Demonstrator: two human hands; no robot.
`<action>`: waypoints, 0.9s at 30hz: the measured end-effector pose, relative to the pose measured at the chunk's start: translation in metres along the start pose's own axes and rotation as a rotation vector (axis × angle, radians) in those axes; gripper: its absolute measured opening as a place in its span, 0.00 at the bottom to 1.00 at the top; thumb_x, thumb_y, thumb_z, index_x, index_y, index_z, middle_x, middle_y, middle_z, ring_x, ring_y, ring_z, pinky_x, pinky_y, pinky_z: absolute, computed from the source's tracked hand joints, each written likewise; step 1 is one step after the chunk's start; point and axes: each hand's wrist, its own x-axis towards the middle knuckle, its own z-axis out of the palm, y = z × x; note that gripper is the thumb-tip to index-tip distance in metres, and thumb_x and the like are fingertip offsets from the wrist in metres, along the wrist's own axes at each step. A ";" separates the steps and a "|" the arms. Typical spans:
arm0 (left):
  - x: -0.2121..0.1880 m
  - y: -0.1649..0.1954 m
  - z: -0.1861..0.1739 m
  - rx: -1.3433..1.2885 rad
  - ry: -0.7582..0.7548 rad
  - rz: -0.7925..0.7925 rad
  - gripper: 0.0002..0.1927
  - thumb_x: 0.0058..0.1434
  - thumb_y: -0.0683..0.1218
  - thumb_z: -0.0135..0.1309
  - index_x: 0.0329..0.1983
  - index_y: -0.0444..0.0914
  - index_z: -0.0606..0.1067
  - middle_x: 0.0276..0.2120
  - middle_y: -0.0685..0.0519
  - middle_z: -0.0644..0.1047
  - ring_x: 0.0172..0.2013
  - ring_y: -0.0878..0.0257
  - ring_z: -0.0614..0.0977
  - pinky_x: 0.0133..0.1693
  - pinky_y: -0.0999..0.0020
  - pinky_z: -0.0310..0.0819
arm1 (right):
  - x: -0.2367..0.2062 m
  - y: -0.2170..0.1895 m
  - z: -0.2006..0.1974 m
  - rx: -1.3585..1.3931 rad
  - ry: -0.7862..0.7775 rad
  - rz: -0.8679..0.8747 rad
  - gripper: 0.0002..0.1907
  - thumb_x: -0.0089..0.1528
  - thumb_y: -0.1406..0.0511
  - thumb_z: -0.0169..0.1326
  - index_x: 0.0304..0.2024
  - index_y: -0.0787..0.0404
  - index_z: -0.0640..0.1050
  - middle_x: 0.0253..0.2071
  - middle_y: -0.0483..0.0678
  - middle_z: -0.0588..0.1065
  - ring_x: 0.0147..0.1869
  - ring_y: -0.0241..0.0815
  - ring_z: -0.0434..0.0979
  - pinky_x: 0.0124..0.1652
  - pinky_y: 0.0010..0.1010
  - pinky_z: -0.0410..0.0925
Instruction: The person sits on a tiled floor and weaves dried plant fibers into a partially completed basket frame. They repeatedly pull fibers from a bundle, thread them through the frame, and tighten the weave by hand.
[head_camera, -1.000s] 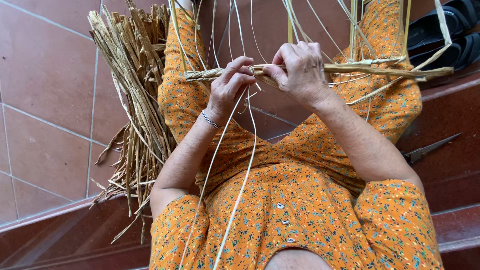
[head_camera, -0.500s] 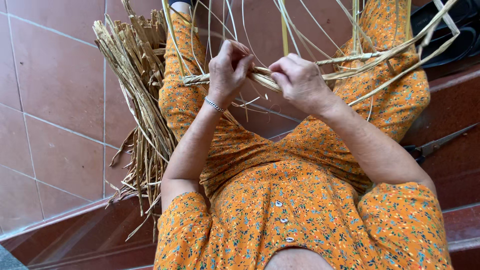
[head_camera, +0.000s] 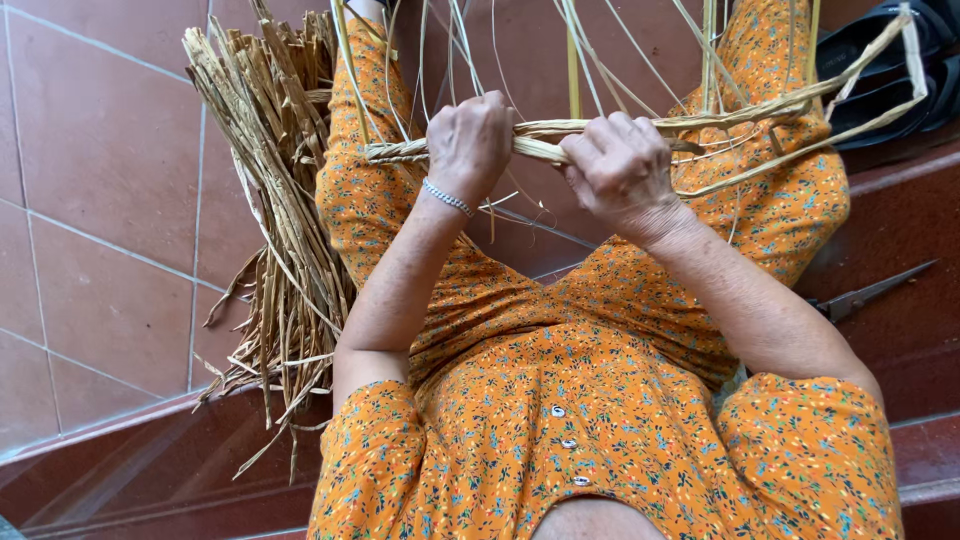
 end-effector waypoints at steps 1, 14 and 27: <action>0.005 -0.001 -0.001 0.002 -0.067 0.014 0.08 0.69 0.46 0.56 0.37 0.40 0.81 0.28 0.45 0.81 0.27 0.51 0.84 0.32 0.56 0.78 | 0.000 0.002 0.000 0.073 -0.058 0.046 0.08 0.59 0.66 0.66 0.39 0.57 0.80 0.37 0.45 0.77 0.43 0.45 0.78 0.44 0.38 0.71; -0.022 -0.001 -0.029 -0.574 0.227 0.477 0.20 0.56 0.39 0.62 0.52 0.33 0.74 0.41 0.45 0.77 0.40 0.49 0.82 0.42 0.59 0.78 | 0.038 0.005 -0.031 -0.136 -0.006 -0.109 0.04 0.64 0.65 0.62 0.40 0.57 0.81 0.33 0.45 0.75 0.33 0.43 0.78 0.32 0.36 0.68; -0.007 -0.003 -0.010 -0.539 0.234 0.478 0.08 0.61 0.39 0.58 0.44 0.36 0.75 0.36 0.47 0.76 0.38 0.49 0.81 0.40 0.55 0.76 | 0.097 -0.003 -0.101 -0.576 0.172 -0.533 0.06 0.61 0.65 0.61 0.36 0.60 0.79 0.48 0.44 0.77 0.46 0.39 0.73 0.34 0.28 0.63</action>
